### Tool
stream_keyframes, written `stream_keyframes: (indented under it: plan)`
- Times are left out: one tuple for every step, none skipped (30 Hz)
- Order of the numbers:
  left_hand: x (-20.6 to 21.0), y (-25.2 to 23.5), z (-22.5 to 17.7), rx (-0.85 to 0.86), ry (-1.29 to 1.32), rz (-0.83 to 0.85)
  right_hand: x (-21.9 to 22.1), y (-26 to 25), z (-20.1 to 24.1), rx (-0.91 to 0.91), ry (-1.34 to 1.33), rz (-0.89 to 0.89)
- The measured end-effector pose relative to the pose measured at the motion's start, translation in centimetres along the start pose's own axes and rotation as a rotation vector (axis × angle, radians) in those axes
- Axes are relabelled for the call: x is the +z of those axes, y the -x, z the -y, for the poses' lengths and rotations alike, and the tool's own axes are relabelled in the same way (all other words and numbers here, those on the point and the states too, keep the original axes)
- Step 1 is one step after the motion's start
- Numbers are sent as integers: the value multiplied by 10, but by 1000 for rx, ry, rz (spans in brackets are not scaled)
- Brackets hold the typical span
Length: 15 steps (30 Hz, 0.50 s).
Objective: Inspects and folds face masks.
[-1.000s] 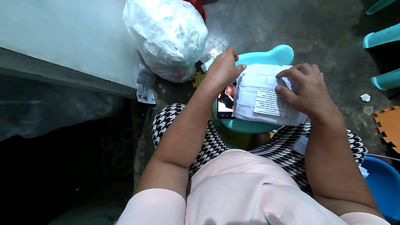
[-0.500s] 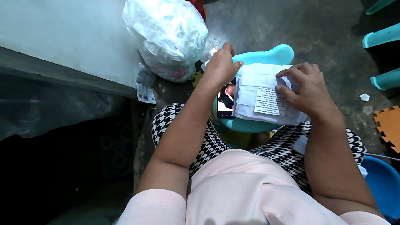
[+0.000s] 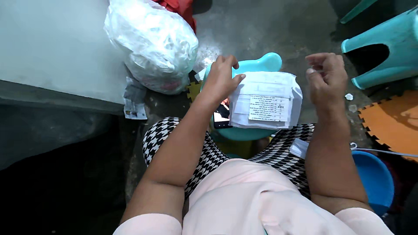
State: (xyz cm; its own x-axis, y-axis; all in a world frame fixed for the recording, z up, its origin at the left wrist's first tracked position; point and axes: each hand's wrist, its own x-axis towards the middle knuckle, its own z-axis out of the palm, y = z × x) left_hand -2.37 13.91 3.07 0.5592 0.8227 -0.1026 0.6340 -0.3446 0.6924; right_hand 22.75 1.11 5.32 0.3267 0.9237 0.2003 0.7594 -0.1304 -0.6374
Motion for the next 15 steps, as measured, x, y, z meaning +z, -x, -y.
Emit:
stream_keyframes:
  plan:
    - [4,0,0,25,-3,-7,-2,0,0,13,-10,-14]
    - [8,1,0,42,-7,-5,-3,0,1,22,-22,-26]
    - [10,1,-1,53,-13,3,-4,0,2,24,-39,-36]
    - [12,2,-3,61,-18,11,-5,0,4,20,-56,-45]
    - [14,3,-5,67,-22,14,-6,1,6,16,-71,-48]
    - [15,3,-6,74,-23,14,-7,2,8,14,-75,-51]
    - [15,4,-6,78,-24,14,-8,3,12,16,-71,-52]
    - [16,4,-7,82,-25,14,-9,5,15,25,-51,-42]
    - [17,4,-7,85,-26,12,-11,7,18,49,-17,-16]
    - [18,4,-6,89,-30,8,-12,8,21,78,25,23]
    - [20,4,-6,91,-35,6,-11,9,22,114,66,66]
    - [21,4,-6,86,-41,8,-9,9,23,154,101,105]
    - [22,5,-8,75,-47,16,-6,8,23,196,131,134]
    - [23,6,-9,62,-57,27,-2,5,22,228,160,148]
    - [25,8,-10,49,-67,35,3,3,20,258,187,155]
